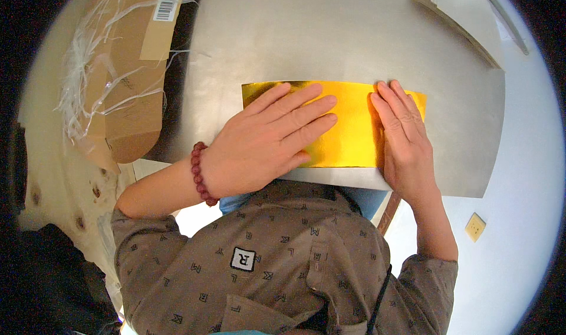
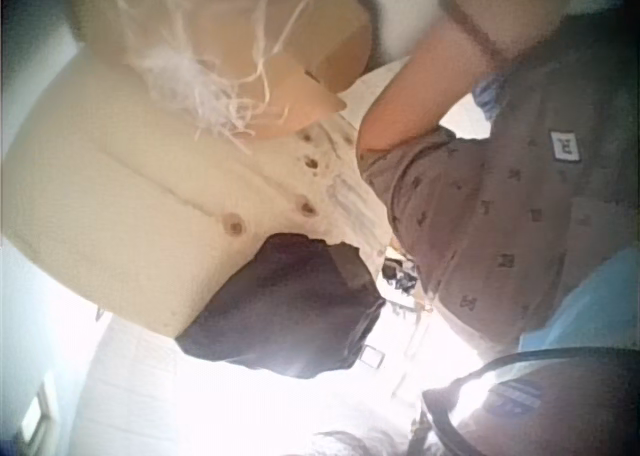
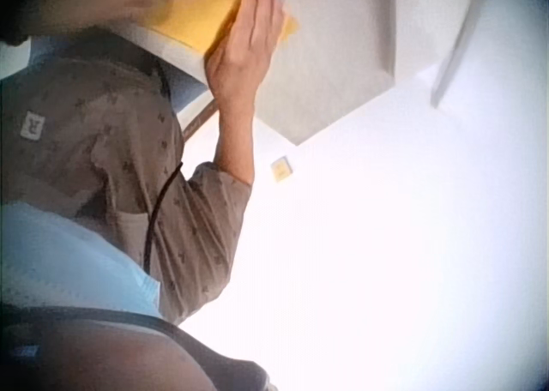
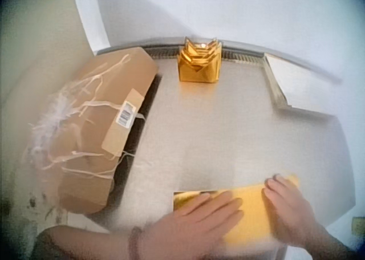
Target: The person folds a gold-colored sheet of paper into a small envelope-like shape, then places it on a stack of similar folded items. They pick up another sheet and begin folding it in the same way.
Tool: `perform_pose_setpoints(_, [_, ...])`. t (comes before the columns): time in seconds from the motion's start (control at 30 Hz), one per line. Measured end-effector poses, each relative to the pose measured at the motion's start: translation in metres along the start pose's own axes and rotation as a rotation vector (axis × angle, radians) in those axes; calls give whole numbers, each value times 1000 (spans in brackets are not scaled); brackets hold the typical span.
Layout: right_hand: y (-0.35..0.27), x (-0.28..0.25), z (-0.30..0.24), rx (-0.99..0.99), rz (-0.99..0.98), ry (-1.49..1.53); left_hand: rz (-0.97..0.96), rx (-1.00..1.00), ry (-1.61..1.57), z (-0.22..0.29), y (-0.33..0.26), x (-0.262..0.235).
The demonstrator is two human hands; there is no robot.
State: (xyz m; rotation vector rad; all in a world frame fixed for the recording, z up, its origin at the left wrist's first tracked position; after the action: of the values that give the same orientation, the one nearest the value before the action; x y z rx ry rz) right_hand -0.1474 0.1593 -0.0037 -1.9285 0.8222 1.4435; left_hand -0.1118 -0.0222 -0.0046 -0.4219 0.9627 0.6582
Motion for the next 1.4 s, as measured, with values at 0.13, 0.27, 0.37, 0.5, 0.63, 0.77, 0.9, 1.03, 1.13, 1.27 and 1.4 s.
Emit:
perform_pose_setpoints(0.13, [-1, 5, 3, 16, -42, -9, -21, -78, -36, -10, -14, -2])
perform_pose_setpoints(0.27, [-2, 8, 6, 23, -60, -14, -70, -115, -26, -16, -23, -3])
perform_pose_setpoints(0.37, [-3, 7, 7, 22, -59, 14, -77, -124, -17, -20, -30, -5])
perform_pose_setpoints(0.5, [-2, 5, 5, -11, -54, 15, -64, -118, -8, -25, -35, -9])
perform_pose_setpoints(0.63, [-1, 6, 7, -28, -44, -20, -42, -97, -22, -33, -40, -13])
perform_pose_setpoints(0.77, [-5, 8, 11, 4, -51, -21, -58, -105, 78, -36, -49, -14])
perform_pose_setpoints(0.9, [-8, 0, 8, -56, 11, 49, -16, -61, 170, -31, -48, -15])
perform_pose_setpoints(1.03, [-16, -20, -19, -67, 88, -87, 45, -26, 230, -28, -48, -15])
perform_pose_setpoints(1.13, [-32, -12, -80, -180, -14, 10, 51, -1, 239, -28, -48, -13])
perform_pose_setpoints(1.27, [-27, 26, -152, -315, 18, 215, 57, 21, 248, -29, -46, -13])
perform_pose_setpoints(1.4, [-37, 39, -146, -229, 97, 141, 2, -23, 261, -31, -45, -11])
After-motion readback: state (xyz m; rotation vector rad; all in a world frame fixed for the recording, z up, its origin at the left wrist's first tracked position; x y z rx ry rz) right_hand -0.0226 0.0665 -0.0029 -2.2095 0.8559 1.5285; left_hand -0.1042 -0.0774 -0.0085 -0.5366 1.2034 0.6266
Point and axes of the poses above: each hand's wrist, its own y-axis towards the middle knuckle, its own x-axis out of the palm, z = x × y, the point moved 8 cm from there along y, towards the middle knuckle, and after that the axes turned 12 degrees about -z, right-handed, at the moved point
